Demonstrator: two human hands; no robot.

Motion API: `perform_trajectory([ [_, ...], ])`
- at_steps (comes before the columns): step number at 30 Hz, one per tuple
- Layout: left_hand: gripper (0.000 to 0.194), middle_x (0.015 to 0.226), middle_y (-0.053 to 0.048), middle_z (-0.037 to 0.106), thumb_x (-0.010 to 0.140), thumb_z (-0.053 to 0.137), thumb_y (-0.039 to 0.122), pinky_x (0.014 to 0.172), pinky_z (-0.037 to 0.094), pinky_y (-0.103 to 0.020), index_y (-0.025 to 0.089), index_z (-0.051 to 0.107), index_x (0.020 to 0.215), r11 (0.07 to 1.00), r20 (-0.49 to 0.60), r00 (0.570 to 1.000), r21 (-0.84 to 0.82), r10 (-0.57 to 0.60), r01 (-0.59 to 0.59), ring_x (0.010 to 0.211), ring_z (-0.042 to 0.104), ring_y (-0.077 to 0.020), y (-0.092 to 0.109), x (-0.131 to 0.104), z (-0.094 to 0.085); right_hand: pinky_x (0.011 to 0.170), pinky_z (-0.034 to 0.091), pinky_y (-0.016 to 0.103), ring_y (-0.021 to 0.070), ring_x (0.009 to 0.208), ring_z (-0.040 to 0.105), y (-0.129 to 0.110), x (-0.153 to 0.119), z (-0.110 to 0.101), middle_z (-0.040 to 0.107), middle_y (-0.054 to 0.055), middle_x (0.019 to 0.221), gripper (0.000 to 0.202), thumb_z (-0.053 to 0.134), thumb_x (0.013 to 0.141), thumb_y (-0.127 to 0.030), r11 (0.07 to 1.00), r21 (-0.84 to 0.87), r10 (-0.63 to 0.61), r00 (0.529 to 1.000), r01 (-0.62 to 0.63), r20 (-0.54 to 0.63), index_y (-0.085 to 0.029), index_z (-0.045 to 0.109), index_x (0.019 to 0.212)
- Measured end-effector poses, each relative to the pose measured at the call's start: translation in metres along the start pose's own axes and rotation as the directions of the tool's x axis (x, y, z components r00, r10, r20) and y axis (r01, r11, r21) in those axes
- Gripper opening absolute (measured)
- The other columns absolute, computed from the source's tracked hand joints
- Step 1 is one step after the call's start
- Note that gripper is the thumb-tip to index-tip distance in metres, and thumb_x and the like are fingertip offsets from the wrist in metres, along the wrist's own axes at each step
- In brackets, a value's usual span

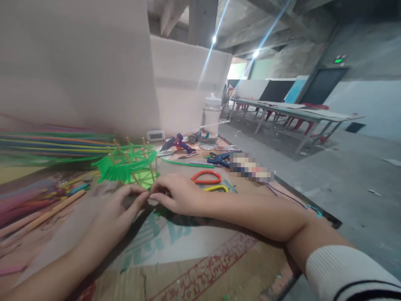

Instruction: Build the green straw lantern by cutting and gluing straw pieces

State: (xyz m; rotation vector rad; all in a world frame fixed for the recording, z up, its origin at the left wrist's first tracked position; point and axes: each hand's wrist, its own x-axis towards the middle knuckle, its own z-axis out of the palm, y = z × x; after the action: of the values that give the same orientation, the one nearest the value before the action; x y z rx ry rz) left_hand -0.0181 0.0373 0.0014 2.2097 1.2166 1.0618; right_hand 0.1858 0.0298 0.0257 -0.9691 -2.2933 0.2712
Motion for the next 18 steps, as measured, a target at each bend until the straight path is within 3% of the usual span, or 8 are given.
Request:
perform_trajectory([
  [5,0.033,0.076,-0.002,0.068,0.090,0.054,0.051,0.063,0.049,-0.028,0.021,0.065,0.082,0.999,-0.005,0.999,-0.004,0.035,-0.035,0.070,0.063,-0.0194,0.008,0.001,0.000,0.072,0.041,0.026,0.0160,0.079,0.057,0.008,-0.006,0.006,0.068,0.003,0.082,0.015,0.062,0.094,-0.030,1.000,0.026,0.012,0.999,-0.011,-0.036,-0.017,0.068,0.099],
  [12,0.028,0.080,-0.002,0.068,0.089,0.055,0.047,0.069,0.049,-0.029,0.021,0.065,0.082,0.998,-0.007,0.999,0.018,0.054,-0.053,0.075,0.062,-0.0203,0.011,0.000,-0.001,0.070,0.042,0.024,0.0144,0.076,0.058,0.010,-0.006,0.008,0.068,0.002,0.080,0.015,0.061,0.094,-0.030,0.987,0.157,0.056,0.997,-0.047,-0.054,-0.018,0.067,0.088],
  [18,0.025,0.077,-0.002,0.067,0.091,0.053,0.041,0.068,0.048,-0.028,0.021,0.064,0.081,0.998,-0.011,0.998,0.012,0.057,-0.056,0.074,0.061,-0.0190,0.013,0.000,0.000,0.071,0.043,0.025,0.0149,0.079,0.059,0.011,-0.005,0.008,0.068,0.003,0.083,0.013,0.060,0.093,-0.027,0.982,0.166,0.105,0.992,-0.092,-0.069,-0.017,0.067,0.088],
])
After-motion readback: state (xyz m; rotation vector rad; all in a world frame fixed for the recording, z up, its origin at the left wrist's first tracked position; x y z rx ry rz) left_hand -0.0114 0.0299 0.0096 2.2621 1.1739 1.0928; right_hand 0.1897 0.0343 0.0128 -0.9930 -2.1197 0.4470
